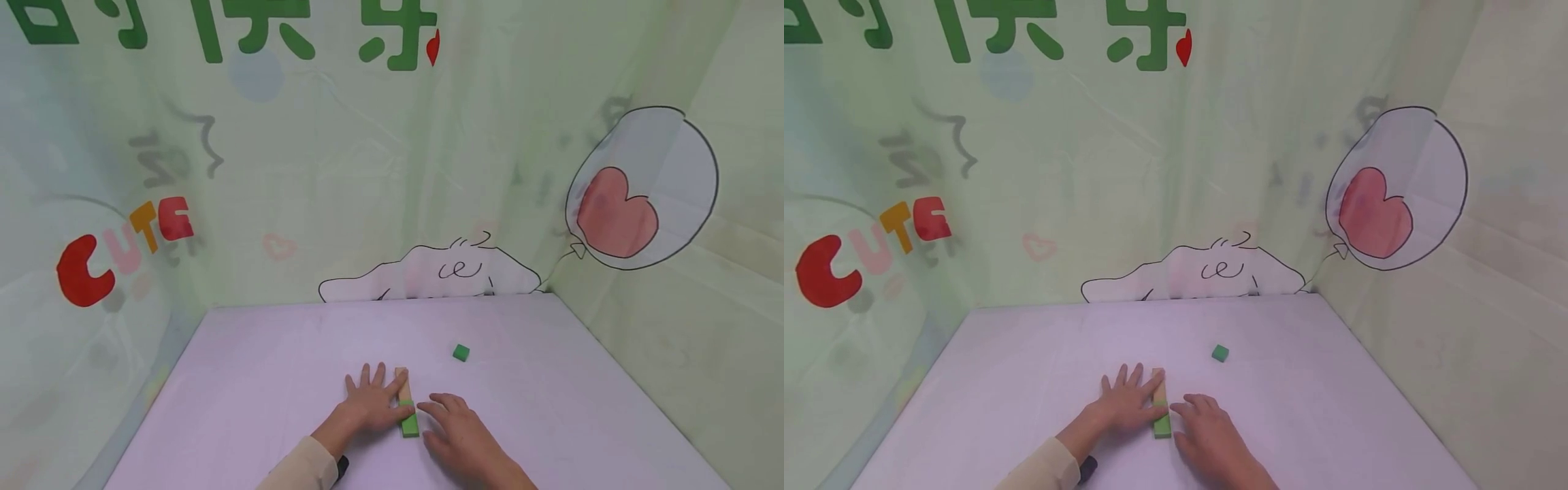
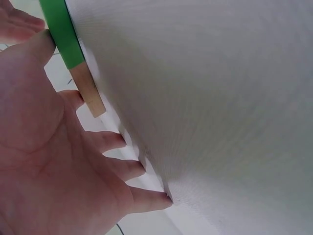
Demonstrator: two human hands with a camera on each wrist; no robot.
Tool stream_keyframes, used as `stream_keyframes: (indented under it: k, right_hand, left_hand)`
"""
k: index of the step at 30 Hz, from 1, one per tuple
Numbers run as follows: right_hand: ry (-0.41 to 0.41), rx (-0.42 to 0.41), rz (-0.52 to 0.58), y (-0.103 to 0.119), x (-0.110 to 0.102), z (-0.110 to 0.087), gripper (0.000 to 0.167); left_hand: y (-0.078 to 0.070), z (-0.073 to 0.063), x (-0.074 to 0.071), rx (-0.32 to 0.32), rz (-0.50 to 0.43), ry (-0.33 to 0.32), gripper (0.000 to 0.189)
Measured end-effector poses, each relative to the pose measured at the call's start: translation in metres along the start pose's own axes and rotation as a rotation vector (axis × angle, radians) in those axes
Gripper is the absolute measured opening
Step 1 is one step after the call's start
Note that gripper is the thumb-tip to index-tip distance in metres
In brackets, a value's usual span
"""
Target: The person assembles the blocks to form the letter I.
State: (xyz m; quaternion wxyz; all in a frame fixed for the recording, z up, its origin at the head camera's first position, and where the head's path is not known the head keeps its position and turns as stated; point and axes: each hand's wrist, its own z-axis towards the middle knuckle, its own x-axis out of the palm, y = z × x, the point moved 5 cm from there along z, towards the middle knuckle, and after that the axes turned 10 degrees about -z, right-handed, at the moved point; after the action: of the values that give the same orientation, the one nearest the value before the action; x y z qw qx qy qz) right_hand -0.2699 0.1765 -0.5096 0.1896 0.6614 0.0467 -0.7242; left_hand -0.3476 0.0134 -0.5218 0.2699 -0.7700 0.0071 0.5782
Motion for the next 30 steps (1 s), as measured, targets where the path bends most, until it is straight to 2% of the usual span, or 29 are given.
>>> stream_keyframes:
  k: [5, 11, 17, 25, 30]
  right_hand:
    - [-0.077, 0.061, -0.071, -0.009, -0.003, 0.004, 0.047]
    - [-0.095, 0.131, -0.143, -0.018, -0.002, 0.011, 0.051]
    - [-0.108, 0.153, -0.161, -0.021, -0.004, 0.014, 0.052]
    - [-0.174, 0.159, -0.181, -0.027, -0.006, 0.019, 0.052]
    - [-0.175, 0.183, -0.195, -0.03, -0.006, 0.022, 0.053]
  left_hand:
    - [0.001, 0.002, 0.001, -0.005, 0.004, -0.003, 0.077]
    - [0.0, 0.001, -0.001, -0.003, 0.019, -0.01, 0.076]
    - [-0.001, -0.001, -0.002, -0.007, 0.012, -0.003, 0.076]
    - [0.0, 0.0, -0.001, -0.005, 0.014, -0.011, 0.076]
    - [0.002, 0.002, 0.001, -0.008, 0.003, -0.008, 0.076]
